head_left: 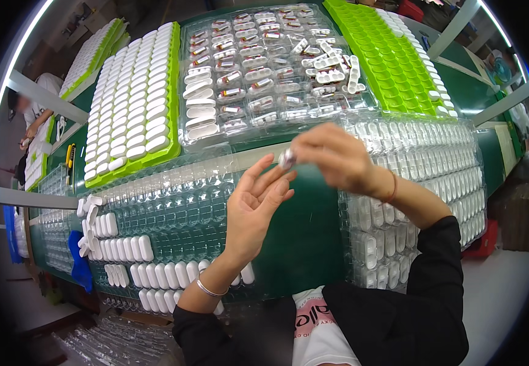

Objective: The person assembles white wireless earbuds by hand. They pick up small cylindrical components, wrap them with red and white tape, and place them into white plastic earbud casings. The person then closes the casings and places the finished units into a green plastic tray on the table.

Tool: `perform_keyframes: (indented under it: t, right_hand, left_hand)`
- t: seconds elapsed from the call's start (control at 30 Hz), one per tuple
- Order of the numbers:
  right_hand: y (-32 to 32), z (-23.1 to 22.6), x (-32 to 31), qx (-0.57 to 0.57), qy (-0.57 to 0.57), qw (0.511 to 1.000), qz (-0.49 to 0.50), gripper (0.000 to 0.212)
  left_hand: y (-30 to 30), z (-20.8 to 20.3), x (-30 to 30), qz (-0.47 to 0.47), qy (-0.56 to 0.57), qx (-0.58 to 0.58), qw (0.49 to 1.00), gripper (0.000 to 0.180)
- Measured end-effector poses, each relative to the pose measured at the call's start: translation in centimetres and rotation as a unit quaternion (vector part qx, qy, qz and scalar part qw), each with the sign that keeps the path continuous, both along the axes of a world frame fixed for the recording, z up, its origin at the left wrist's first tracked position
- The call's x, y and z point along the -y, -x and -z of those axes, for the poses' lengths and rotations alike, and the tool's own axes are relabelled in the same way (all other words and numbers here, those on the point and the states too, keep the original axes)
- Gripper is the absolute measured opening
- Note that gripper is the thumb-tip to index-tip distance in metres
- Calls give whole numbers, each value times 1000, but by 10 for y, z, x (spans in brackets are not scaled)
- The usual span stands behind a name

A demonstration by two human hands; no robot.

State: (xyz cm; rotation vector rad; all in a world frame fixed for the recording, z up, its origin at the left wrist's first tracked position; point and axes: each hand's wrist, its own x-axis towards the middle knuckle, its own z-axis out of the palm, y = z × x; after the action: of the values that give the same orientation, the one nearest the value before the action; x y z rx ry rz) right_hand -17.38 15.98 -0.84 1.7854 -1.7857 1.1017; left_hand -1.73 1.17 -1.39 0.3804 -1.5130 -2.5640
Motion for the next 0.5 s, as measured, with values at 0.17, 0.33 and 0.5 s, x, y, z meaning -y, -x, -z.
perform_keyframes:
  t: [0.17,0.33,0.5]
  right_hand:
    - [101,17,-17,42,-36,978,199,14]
    - [134,33,-31,25,-109,965,237,13]
    - [76,8,-44,67,-127,971,191,14]
  left_hand:
    - [-22,5,9,13,161,-9,987,41]
    - [-52,9,29,-41,229,29,972,25]
    - [-102,27,78,-198,399,91,891,20]
